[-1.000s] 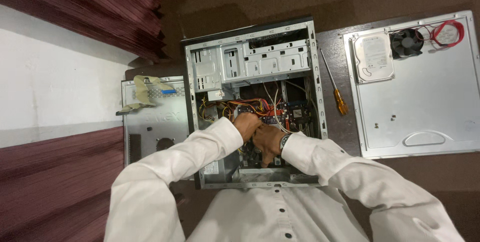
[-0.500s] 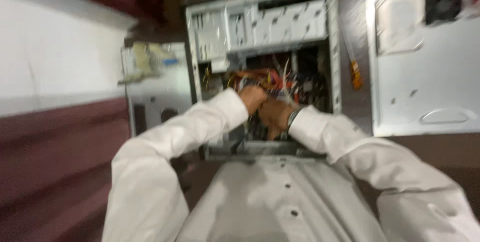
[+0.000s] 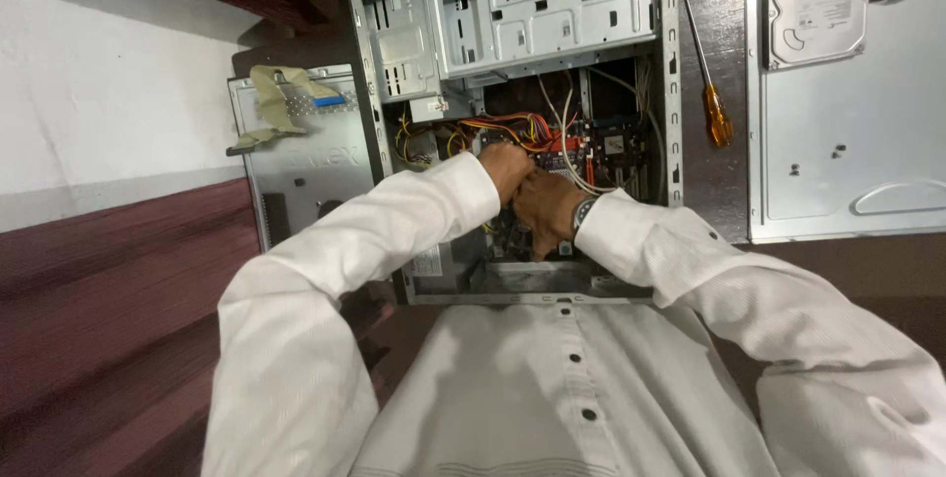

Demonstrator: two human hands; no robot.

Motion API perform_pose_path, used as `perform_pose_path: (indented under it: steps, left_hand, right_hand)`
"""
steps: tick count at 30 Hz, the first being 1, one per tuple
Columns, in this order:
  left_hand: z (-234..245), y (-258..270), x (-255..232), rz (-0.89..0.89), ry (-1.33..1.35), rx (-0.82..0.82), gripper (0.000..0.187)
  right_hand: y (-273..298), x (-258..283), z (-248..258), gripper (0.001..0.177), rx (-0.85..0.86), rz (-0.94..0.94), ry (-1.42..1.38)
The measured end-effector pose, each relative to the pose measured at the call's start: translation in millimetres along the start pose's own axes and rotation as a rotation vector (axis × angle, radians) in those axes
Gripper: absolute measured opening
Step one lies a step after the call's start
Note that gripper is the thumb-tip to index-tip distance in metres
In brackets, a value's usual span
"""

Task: The person removes a cooling fan, a hard drive, and various cables from a computer case by hand and using a screwdriver, then handles another cooling fan with a heatsink.

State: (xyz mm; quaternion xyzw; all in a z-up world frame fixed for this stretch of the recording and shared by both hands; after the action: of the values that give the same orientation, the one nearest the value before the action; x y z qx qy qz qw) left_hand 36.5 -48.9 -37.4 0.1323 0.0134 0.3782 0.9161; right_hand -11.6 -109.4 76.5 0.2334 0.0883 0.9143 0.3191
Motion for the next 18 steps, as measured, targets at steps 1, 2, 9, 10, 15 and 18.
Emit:
perform_pose_path:
  steps: [1, 2, 9, 10, 15, 18]
  left_hand:
    - [6, 1, 4, 0.006, -0.002, 0.004, 0.007]
    - [14, 2, 7, -0.007, 0.015, -0.014, 0.008]
    - [42, 12, 36, 0.034, -0.014, 0.061, 0.017]
    - [45, 31, 24, 0.069, -0.01, 0.075, 0.017]
    - [25, 54, 50, 0.223, 0.138, 0.17, 0.02]
    - [65, 67, 55, 0.381, 0.287, 0.107, 0.032]
  right_hand:
    - [-3, 1, 0, 0.053, -0.002, 0.007, -0.001]
    - [-5, 3, 0, 0.056, 0.006, 0.025, -0.007]
    - [-7, 11, -20, 0.091, 0.075, 0.102, -0.051]
    - [-11, 19, -24, 0.091, 0.083, 0.139, -0.048]
    - [-25, -10, -33, 0.126, 0.13, 0.157, -0.054]
    - [-29, -20, -48, 0.138, 0.136, 0.221, -0.181]
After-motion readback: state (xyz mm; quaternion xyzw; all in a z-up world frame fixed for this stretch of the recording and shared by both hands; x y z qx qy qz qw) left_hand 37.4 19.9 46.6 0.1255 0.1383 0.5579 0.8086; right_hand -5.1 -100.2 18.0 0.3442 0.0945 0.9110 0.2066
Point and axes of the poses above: each hand's wrist, its own y-axis away from the middle knuckle, its own z-axis out of the back of the hand, x = y × z, the point moved 6 cm from there along -y, towards the middle knuckle, and after that the axes turned 6 degrees about -y, right-handed, at the moved point
